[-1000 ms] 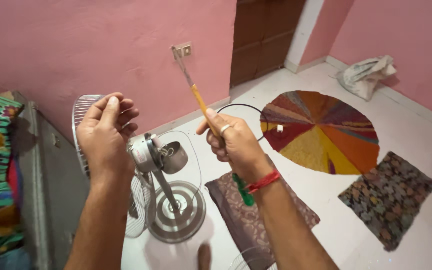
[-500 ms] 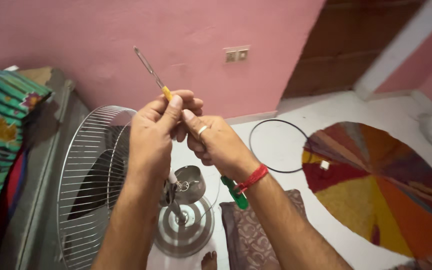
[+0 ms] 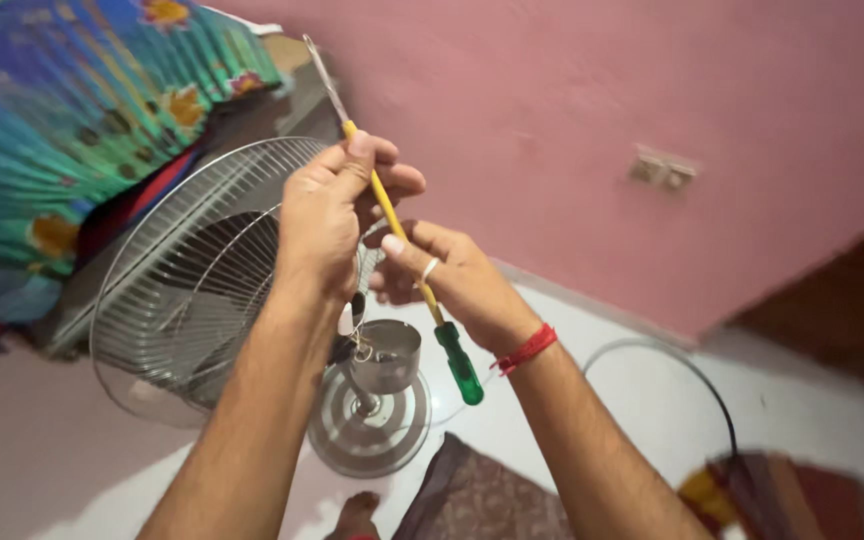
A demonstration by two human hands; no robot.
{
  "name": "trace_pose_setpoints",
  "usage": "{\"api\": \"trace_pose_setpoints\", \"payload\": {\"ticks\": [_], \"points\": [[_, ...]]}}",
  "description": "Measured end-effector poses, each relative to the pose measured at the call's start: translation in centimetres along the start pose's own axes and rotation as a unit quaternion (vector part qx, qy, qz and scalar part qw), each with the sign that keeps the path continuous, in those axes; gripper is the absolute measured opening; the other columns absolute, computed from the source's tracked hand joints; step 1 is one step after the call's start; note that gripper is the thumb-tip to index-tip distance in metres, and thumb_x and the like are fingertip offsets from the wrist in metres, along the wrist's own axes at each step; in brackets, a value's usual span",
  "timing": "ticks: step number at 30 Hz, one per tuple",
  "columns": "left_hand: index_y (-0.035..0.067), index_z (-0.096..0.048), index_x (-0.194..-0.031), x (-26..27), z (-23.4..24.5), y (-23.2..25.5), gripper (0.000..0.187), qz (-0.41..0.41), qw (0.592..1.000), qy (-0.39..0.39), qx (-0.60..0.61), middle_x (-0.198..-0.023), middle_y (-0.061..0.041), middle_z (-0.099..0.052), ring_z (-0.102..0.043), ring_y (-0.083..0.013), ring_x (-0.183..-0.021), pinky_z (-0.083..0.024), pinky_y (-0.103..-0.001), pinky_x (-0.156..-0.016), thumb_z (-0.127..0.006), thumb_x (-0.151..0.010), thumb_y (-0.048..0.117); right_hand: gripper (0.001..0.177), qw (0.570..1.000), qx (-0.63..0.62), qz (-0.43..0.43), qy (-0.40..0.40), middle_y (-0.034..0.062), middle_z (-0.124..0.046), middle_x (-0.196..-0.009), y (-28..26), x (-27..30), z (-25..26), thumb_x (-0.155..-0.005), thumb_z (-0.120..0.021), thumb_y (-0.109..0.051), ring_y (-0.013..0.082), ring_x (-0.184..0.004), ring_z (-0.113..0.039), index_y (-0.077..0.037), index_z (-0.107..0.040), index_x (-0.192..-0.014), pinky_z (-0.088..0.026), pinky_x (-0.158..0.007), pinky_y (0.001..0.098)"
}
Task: The person uses a screwdriver to remove screws from the back housing of a standing fan, detaches the rear cover, and then manipulates the internal wiring and components near the motor.
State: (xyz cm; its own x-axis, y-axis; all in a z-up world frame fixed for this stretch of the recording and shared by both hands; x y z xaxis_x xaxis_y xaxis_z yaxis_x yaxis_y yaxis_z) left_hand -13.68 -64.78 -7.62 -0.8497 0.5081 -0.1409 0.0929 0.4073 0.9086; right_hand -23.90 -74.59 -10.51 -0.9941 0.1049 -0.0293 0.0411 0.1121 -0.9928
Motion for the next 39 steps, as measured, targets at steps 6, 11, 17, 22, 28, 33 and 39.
{"api": "trace_pose_setpoints", "payload": {"ticks": [6, 11, 17, 22, 28, 33, 39], "points": [[0.001, -0.070, -0.102, 1.9, -4.2, -1.2, 0.031, -0.070, 0.994, 0.035, -0.076, -0.090, -0.011, -0.078, -0.074, -0.0175, -0.079, -0.063, -0.029, -0.070, -0.057, -0.105, 0.030, 0.033, 0.997, -0.048, 0.023, -0.054, 0.0092, -0.064, -0.083, -1.0, 0.8, 3.0, -0.108, -0.060, -0.031, 0.0172, -0.070, -0.058, 0.001, -0.066, -0.111, -0.048, -0.063, 0.0330], [0.003, -0.066, -0.105, 1.3, -3.8, -0.1, 0.033, -0.111, 0.986, 0.114, -0.052, -0.072, -0.006, -0.064, -0.072, -0.0166, -0.066, -0.062, -0.030, -0.061, -0.052, -0.107, 0.033, 0.029, 0.997, -0.057, 0.046, 0.020, 0.0049, -0.075, -0.095, -2.0, -0.6, 4.6, -0.100, -0.060, -0.029, 0.0137, -0.087, -0.070, -0.004, -0.073, -0.105, -0.056, -0.075, 0.0301], [0.006, -0.063, -0.108, 5.5, -0.4, 0.4, 0.035, -0.177, 0.952, 0.235, -0.083, -0.065, 0.002, -0.048, -0.041, -0.0059, -0.046, -0.033, -0.023, -0.040, -0.047, -0.111, 0.037, 0.024, 0.977, -0.206, 0.051, 0.021, 0.0092, -0.075, -0.094, -0.7, 0.0, 6.4, -0.100, -0.066, -0.025, 0.0200, -0.090, -0.072, -0.002, -0.073, -0.097, -0.059, -0.082, 0.0363], [0.006, -0.062, -0.109, 9.9, 0.3, 2.2, 0.033, -0.158, 0.942, 0.293, -0.030, -0.068, 0.002, -0.050, -0.038, -0.0049, -0.046, -0.028, -0.023, -0.040, -0.046, -0.110, 0.035, 0.026, 0.968, -0.240, -0.001, 0.067, 0.0101, -0.075, -0.093, 4.9, 0.2, 7.7, -0.100, -0.061, -0.030, 0.0217, -0.088, -0.071, -0.005, -0.068, -0.095, -0.060, -0.082, 0.0382], [0.004, -0.063, -0.111, 13.5, 1.2, 1.5, 0.031, -0.131, 0.929, 0.337, -0.075, -0.067, 0.002, -0.050, -0.039, -0.0048, -0.047, -0.030, -0.022, -0.041, -0.049, -0.108, 0.032, 0.023, 0.966, -0.161, -0.122, 0.160, 0.0141, -0.073, -0.100, 19.5, -1.2, 6.3, -0.099, -0.064, -0.019, 0.0208, -0.085, -0.068, 0.000, -0.075, -0.106, -0.054, -0.074, 0.0336], [0.002, -0.066, -0.110, 12.4, 3.4, -4.3, 0.031, -0.096, 0.931, 0.344, -0.077, -0.065, 0.000, -0.052, -0.040, -0.0056, -0.045, -0.030, -0.021, -0.038, -0.050, -0.107, 0.028, 0.046, 0.977, 0.039, -0.148, 0.150, 0.0256, -0.058, -0.137, 30.4, -4.9, 3.2, -0.101, -0.052, -0.026, 0.0433, -0.109, -0.055, -0.023, -0.063, -0.145, -0.043, -0.090, 0.0489], [0.001, -0.068, -0.115, 7.8, 8.2, -13.0, 0.034, -0.053, 0.936, 0.331, -0.106, -0.067, 0.002, -0.053, -0.041, -0.0038, -0.046, -0.032, -0.020, -0.039, -0.049, -0.105, 0.028, 0.059, 0.927, 0.342, 0.106, 0.108, 0.0184, -0.006, -0.173, 34.2, -6.5, 0.4, -0.103, -0.036, -0.052, 0.0401, -0.158, -0.007, -0.035, -0.038, -0.159, -0.016, -0.125, 0.0523]]}}
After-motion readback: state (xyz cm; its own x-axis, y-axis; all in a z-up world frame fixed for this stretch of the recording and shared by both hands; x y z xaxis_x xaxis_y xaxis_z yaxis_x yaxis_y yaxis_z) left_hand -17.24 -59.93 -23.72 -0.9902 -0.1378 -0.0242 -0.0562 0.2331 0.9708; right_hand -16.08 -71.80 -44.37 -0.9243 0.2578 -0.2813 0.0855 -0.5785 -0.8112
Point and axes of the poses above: each hand's wrist, its own x-axis away from the middle knuckle, its own z-axis out of the back of the hand, y = z × x, the point moved 4 cm from there along -x, towards the middle knuckle
